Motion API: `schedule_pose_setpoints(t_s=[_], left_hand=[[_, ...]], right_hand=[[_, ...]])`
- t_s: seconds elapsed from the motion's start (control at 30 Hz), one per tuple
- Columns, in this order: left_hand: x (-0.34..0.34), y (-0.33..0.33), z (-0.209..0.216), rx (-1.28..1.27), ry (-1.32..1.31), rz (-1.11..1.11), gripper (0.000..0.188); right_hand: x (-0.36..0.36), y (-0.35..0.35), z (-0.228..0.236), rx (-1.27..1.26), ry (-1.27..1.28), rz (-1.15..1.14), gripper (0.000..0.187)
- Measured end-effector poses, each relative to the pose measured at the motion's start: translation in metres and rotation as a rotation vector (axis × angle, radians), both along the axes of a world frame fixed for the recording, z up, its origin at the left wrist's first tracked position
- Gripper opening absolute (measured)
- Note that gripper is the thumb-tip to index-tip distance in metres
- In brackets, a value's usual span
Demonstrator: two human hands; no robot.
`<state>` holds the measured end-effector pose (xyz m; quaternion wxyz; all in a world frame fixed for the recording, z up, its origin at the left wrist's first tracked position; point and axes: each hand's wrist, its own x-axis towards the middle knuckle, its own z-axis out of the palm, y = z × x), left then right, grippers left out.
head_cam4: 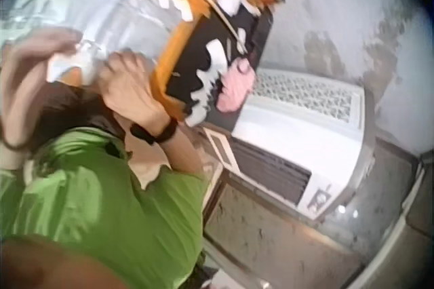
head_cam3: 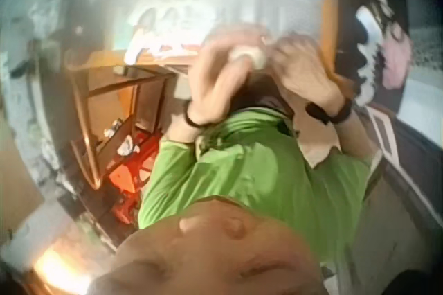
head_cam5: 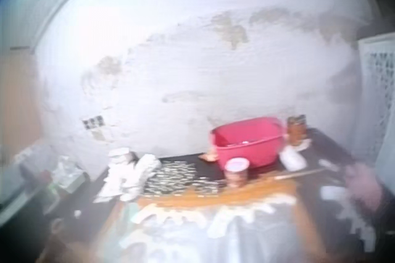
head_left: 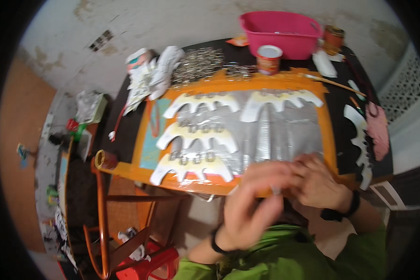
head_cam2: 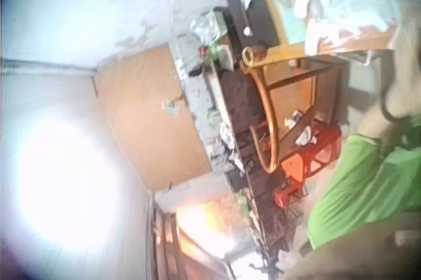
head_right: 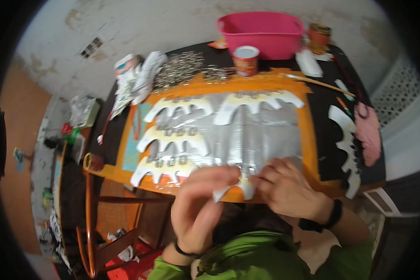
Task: Manually attaching small metal hooks to pre-cut white shoe upper patterns on a workstation.
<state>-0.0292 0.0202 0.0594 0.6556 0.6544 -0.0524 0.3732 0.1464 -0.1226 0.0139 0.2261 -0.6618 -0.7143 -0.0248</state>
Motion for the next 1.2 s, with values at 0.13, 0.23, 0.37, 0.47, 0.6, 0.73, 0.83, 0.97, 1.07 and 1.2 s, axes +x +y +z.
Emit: schedule_pose_setpoints(t_s=[0.13,0.23,0.37,0.47,0.6,0.73,0.83,0.97,1.07,1.2], left_hand=[[0.026,0.037,-0.021,0.631,0.58,0.143,0.048],[0.033,0.046,-0.031,0.786,0.643,0.06,0.036],[0.031,0.047,-0.033,0.859,0.657,0.029,0.033],[0.034,0.049,-0.031,0.887,0.649,0.04,0.031],[0.04,0.051,-0.031,0.933,0.657,0.049,0.027],[0.04,0.05,-0.029,0.939,0.649,0.052,0.023],[0.037,0.046,-0.028,0.979,0.656,0.074,0.029],[0.031,0.036,-0.037,1.097,0.625,0.142,0.04],[0.023,0.028,-0.047,1.142,0.504,0.224,0.044],[0.016,0.026,-0.058,1.137,0.453,0.28,0.04]], right_hand=[[-0.002,0.0,0.0,-0.004,0.031,-0.007,0.032],[-0.003,0.002,-0.001,0.037,0.038,-0.003,0.032],[-0.001,0.002,-0.001,0.044,0.048,0.009,0.031],[0.0,0.001,-0.001,0.032,0.056,0.021,0.032],[0.003,-0.002,0.0,-0.075,0.109,0.025,0.04],[0.005,-0.002,-0.001,-0.054,0.171,0.021,0.04],[0.005,-0.002,-0.001,-0.029,0.182,0.021,0.037],[0.006,0.0,0.001,-0.013,0.147,0.031,0.03],[0.006,0.001,0.002,-0.041,0.122,0.043,0.028],[0.008,-0.002,0.004,-0.069,0.132,0.065,0.029]])
